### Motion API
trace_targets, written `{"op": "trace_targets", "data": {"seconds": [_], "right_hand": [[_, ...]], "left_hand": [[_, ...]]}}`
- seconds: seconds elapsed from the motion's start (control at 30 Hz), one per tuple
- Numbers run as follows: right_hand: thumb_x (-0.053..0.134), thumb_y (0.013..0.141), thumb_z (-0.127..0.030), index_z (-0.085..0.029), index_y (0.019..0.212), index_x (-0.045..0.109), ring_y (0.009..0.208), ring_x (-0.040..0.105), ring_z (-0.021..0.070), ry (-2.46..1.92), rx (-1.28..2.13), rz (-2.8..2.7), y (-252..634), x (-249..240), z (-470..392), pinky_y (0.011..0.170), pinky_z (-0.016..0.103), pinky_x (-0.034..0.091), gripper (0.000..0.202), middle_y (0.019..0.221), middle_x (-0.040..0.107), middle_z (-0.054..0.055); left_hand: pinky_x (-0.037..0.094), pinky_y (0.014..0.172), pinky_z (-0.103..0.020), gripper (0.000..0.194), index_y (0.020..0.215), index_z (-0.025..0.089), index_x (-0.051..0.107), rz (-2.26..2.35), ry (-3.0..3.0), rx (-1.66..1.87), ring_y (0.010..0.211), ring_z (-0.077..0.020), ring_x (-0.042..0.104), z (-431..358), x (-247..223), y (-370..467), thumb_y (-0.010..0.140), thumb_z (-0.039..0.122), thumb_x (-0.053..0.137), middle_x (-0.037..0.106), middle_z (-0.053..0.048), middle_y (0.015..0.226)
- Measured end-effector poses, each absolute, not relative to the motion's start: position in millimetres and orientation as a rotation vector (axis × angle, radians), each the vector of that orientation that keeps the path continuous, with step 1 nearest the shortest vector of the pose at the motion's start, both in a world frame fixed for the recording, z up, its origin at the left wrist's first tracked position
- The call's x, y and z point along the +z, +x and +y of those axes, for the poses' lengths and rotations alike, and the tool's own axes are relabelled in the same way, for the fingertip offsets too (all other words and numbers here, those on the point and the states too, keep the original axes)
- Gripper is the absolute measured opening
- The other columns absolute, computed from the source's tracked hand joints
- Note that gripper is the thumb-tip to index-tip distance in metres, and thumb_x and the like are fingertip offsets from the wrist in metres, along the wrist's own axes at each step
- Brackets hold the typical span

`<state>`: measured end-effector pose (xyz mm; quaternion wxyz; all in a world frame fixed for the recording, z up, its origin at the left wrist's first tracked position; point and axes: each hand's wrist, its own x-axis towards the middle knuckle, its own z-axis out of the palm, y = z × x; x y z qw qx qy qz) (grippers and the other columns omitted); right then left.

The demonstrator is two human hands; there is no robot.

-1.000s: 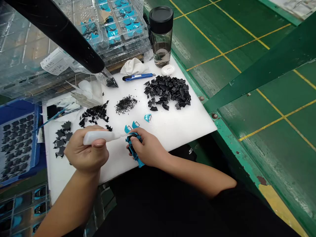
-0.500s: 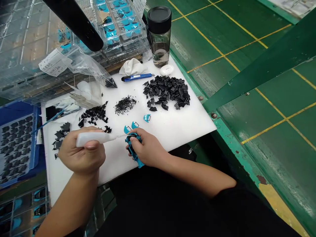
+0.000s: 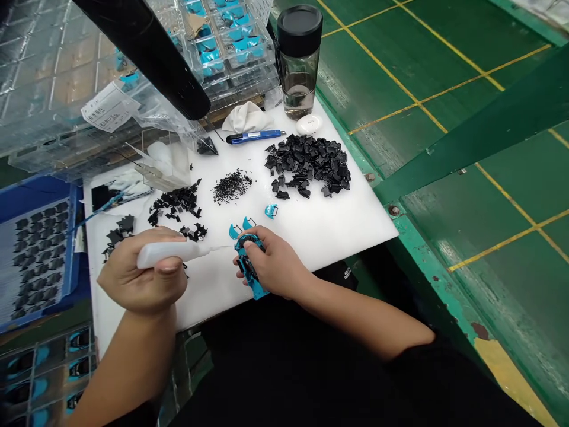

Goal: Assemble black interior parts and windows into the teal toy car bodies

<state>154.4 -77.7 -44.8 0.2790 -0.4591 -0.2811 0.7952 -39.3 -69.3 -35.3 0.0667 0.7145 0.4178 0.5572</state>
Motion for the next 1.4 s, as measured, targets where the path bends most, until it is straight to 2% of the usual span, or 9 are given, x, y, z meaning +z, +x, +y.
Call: {"op": "trace_targets", "data": {"seconds": [0.57,0.67,0.83,0.9,0.97,1.03,1.13,1.27,1.4], "right_hand": [[0.047,0.1,-0.029,-0.025,0.106,0.057,0.065,0.068,0.0158,-1.213,2.146,-0.744,154.2,-48.8,-77.4,0.057,0.029,0.058,0.012,0.082,0.068,0.002],[0.047,0.1,-0.03,-0.025,0.105,0.056,0.064,0.067,0.0153,-1.217,2.153,-0.714,154.2,-47.0,-76.6,0.057,0.029,0.058,0.011,0.08,0.067,0.002],[0.049,0.1,-0.031,-0.024,0.105,0.056,0.065,0.066,0.0156,-1.207,2.164,-0.704,156.0,-43.3,-75.6,0.059,0.03,0.058,0.011,0.078,0.066,0.001],[0.05,0.099,-0.034,-0.025,0.106,0.056,0.066,0.066,0.0157,-1.198,2.166,-0.709,156.8,-43.2,-76.0,0.059,0.03,0.057,0.013,0.079,0.066,0.001],[0.052,0.098,-0.037,-0.025,0.108,0.056,0.067,0.067,0.0163,-1.206,2.169,-0.715,157.3,-44.5,-76.6,0.06,0.03,0.057,0.016,0.081,0.067,0.002],[0.053,0.097,-0.039,-0.024,0.109,0.056,0.069,0.067,0.017,-1.214,2.16,-0.744,157.6,-47.2,-76.9,0.061,0.031,0.058,0.019,0.082,0.067,0.002],[0.055,0.096,-0.044,-0.025,0.11,0.056,0.069,0.068,0.0173,-1.177,2.144,-0.78,157.8,-52.4,-76.9,0.061,0.032,0.058,0.024,0.084,0.067,0.002],[0.057,0.094,-0.048,-0.025,0.111,0.056,0.07,0.068,0.0178,-1.172,2.128,-0.811,158.0,-54.9,-76.8,0.062,0.033,0.058,0.028,0.086,0.068,0.002],[0.058,0.093,-0.045,-0.024,0.111,0.054,0.069,0.068,0.0173,-1.197,2.119,-0.791,156.6,-50.2,-77.0,0.063,0.033,0.057,0.028,0.083,0.067,0.002]], "left_hand": [[0.046,0.057,-0.027,0.034,0.079,0.019,0.069,1.381,2.15,1.63,0.06,-0.0134,0.06,-71.0,-36.0,-36.3,0.087,0.052,0.068,0.063,-0.001,0.065],[0.047,0.053,-0.03,0.036,0.079,0.02,0.07,1.421,1.998,1.795,0.058,-0.015,0.061,-71.2,-28.6,-39.7,0.084,0.056,0.07,0.063,-0.001,0.066],[0.04,0.041,-0.031,0.043,0.06,0.019,0.069,1.546,1.72,2.12,0.045,-0.0141,0.051,-77.3,-7.6,-69.8,0.076,0.058,0.076,0.049,0.001,0.048],[0.046,0.042,-0.032,0.036,0.068,0.02,0.071,1.568,1.626,2.129,0.048,-0.0165,0.057,-80.7,-3.4,-85.3,0.068,0.053,0.084,0.054,0.002,0.051],[0.058,0.053,-0.034,0.034,0.087,0.022,0.073,1.588,1.497,2.053,0.062,-0.0196,0.068,-80.0,-2.7,-98.9,0.065,0.043,0.088,0.063,0.003,0.064],[0.063,0.067,-0.035,0.04,0.105,0.025,0.068,1.689,1.381,1.905,0.076,-0.0194,0.073,-71.0,-3.5,-109.8,0.07,0.035,0.084,0.069,0.001,0.082],[0.061,0.069,-0.032,0.035,0.107,0.022,0.06,1.915,1.292,1.657,0.083,-0.0189,0.073,-38.9,-3.9,-121.1,0.077,0.034,0.072,0.066,-0.003,0.099],[0.052,0.058,-0.028,0.038,0.106,0.02,0.06,2.211,1.39,1.297,0.071,-0.0172,0.065,20.2,-3.6,-123.4,0.073,0.035,0.071,0.065,-0.002,0.089],[0.044,0.06,-0.029,0.021,0.084,0.017,0.069,2.278,1.537,1.155,0.064,-0.0152,0.056,47.0,-1.0,-122.4,0.076,0.036,0.071,0.063,0.0,0.068]]}}
